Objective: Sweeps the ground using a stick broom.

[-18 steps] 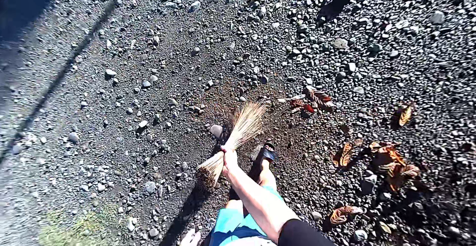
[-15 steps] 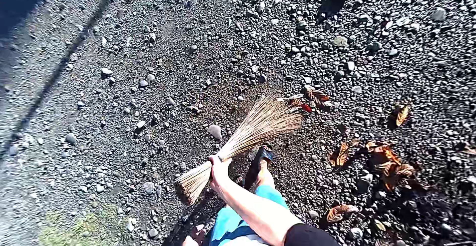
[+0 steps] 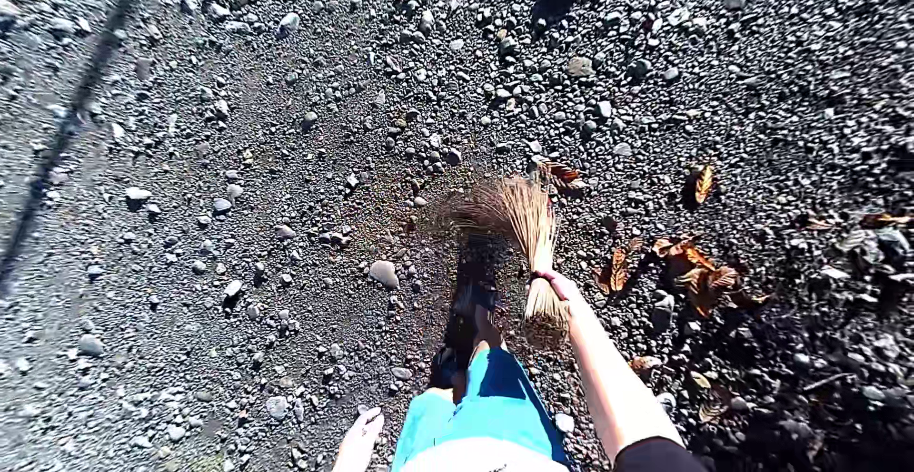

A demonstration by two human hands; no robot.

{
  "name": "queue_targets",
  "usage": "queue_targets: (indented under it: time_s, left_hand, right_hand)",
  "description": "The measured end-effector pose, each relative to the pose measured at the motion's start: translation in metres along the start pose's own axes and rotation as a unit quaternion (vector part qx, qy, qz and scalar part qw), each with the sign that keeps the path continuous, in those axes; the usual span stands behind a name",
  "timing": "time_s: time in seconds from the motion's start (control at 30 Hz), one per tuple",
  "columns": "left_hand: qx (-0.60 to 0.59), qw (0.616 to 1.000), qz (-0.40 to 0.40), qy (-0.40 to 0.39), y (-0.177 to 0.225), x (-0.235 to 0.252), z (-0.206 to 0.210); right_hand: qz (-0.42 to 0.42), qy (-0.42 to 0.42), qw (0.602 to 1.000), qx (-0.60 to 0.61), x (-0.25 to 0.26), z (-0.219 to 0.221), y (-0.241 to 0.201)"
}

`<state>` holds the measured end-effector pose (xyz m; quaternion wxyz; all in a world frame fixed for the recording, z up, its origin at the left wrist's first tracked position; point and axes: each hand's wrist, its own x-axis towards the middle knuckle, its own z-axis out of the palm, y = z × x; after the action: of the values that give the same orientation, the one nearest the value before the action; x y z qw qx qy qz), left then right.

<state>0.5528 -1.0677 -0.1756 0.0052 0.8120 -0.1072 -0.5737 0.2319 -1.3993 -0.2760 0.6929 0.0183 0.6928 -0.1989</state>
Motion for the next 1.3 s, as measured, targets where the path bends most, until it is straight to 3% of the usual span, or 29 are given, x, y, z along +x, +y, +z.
queue_targets:
  time_s: [0.1,0.17,0.23,0.4,0.5,0.57,0.63,0.73,0.8,0.87,1.0,1.1,1.2,1.3]
  left_hand:
    - [0.035,0.999,0.003,-0.004,0.005,0.008,-0.006]
    - [0.071,0.997,-0.003,-0.014,0.013,0.012,-0.011]
    - [0.096,0.995,0.003,-0.014,0.028,0.016,-0.016]
    - [0.099,0.994,0.028,-0.02,0.074,0.032,-0.029]
    - [0.107,0.993,0.048,-0.024,0.102,0.039,-0.037]
    - [0.103,0.993,0.052,-0.024,0.113,0.043,-0.046]
    - [0.085,0.995,0.051,-0.017,0.117,0.047,-0.061]
    - [0.077,0.996,0.039,-0.01,0.114,0.06,-0.086]
    - [0.11,0.994,0.018,-0.017,0.114,0.071,-0.101]
    - [0.153,0.987,-0.005,-0.046,0.126,0.088,-0.12]
    - [0.194,0.978,0.004,-0.078,0.191,0.137,-0.176]
    - [0.129,0.989,0.062,-0.035,0.289,0.158,-0.224]
    - [0.023,0.993,0.116,0.015,0.383,0.156,-0.258]
    - [-0.003,0.99,0.141,0.009,0.427,0.15,-0.277]
  right_hand:
    - [-0.131,0.134,0.98,-0.064,0.015,-0.028,-0.04]
    - [-0.168,0.138,0.976,-0.022,0.014,-0.013,-0.042]
    - [-0.175,0.086,0.98,0.034,0.003,0.016,-0.027]
    - [-0.021,-0.154,0.982,0.104,-0.063,0.084,0.029]
    - [0.119,-0.247,0.957,0.098,-0.071,0.103,0.02]
    - [0.162,-0.276,0.944,0.075,-0.053,0.095,-0.003]
    - [0.121,-0.23,0.963,0.068,-0.027,0.074,-0.031]
    - [-0.038,0.02,0.997,0.065,-0.003,0.065,-0.071]
    - [-0.122,0.146,0.98,0.065,0.005,0.088,-0.089]
    - [-0.161,0.16,0.971,0.08,0.005,0.133,-0.105]
    - [-0.171,0.064,0.98,0.084,-0.015,0.247,-0.132]
    - [-0.075,-0.098,0.985,0.121,-0.028,0.325,-0.146]
    - [0.084,-0.215,0.966,0.116,-0.025,0.387,-0.165]
    - [0.145,-0.289,0.942,0.09,0.002,0.404,-0.191]
